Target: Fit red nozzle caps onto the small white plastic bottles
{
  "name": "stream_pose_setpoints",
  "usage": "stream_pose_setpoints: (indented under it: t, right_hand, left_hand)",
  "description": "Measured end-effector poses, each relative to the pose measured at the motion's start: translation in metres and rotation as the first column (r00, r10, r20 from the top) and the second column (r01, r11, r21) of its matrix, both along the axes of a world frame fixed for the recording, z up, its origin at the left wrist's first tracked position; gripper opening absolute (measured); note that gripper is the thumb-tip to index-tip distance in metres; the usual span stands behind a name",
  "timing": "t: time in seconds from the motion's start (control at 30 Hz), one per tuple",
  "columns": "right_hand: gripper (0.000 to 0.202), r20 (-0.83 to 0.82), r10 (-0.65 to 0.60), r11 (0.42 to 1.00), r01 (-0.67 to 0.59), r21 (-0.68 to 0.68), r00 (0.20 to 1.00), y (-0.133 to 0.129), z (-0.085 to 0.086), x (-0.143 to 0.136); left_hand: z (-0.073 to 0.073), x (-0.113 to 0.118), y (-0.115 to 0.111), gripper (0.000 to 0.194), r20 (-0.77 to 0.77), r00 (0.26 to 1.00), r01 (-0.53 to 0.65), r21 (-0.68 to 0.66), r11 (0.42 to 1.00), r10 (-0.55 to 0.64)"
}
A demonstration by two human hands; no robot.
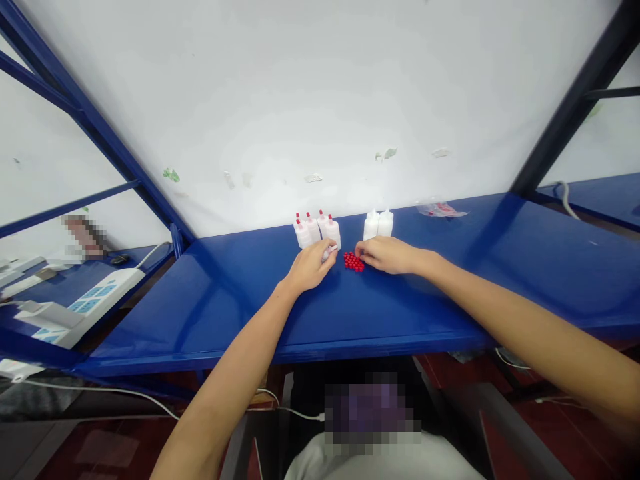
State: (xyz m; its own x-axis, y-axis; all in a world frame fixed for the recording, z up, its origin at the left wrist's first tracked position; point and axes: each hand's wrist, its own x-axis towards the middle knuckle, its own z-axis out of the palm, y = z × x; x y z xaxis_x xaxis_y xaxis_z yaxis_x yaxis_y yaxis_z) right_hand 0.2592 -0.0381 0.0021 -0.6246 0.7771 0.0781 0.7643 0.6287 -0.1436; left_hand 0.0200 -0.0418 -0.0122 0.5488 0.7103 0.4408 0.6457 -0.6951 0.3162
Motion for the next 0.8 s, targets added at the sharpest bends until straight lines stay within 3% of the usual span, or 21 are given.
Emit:
stream_pose_setpoints:
  t: [0.57, 0.7, 0.8]
  right_hand:
    - [0.022, 0.008, -0.057, 0.998, 0.057, 0.033, 0.998, -0.004, 0.004, -0.004]
    - [0.032, -0.146, -0.036, 0.996, 0.047, 0.074, 0.989, -0.012, 0.013, -0.007]
    - [0.036, -0.306, 0.081, 0.996, -0.070, 0.046, 0.949, -0.019, 0.017, -0.012]
  left_hand:
    - [-0.004, 0.001, 0.001, 0.029, 0.060, 0.998, 0.015, -0.057, 0.998, -0.012]
    - [-0.006, 0.002, 0.002, 0.033, 0.108, 0.993, 0.049, -0.060, 0.997, -0.042]
    - [-0.003, 0.004, 0.000, 0.035, 0.120, 0.986, 0.121, -0.040, 0.992, -0.116]
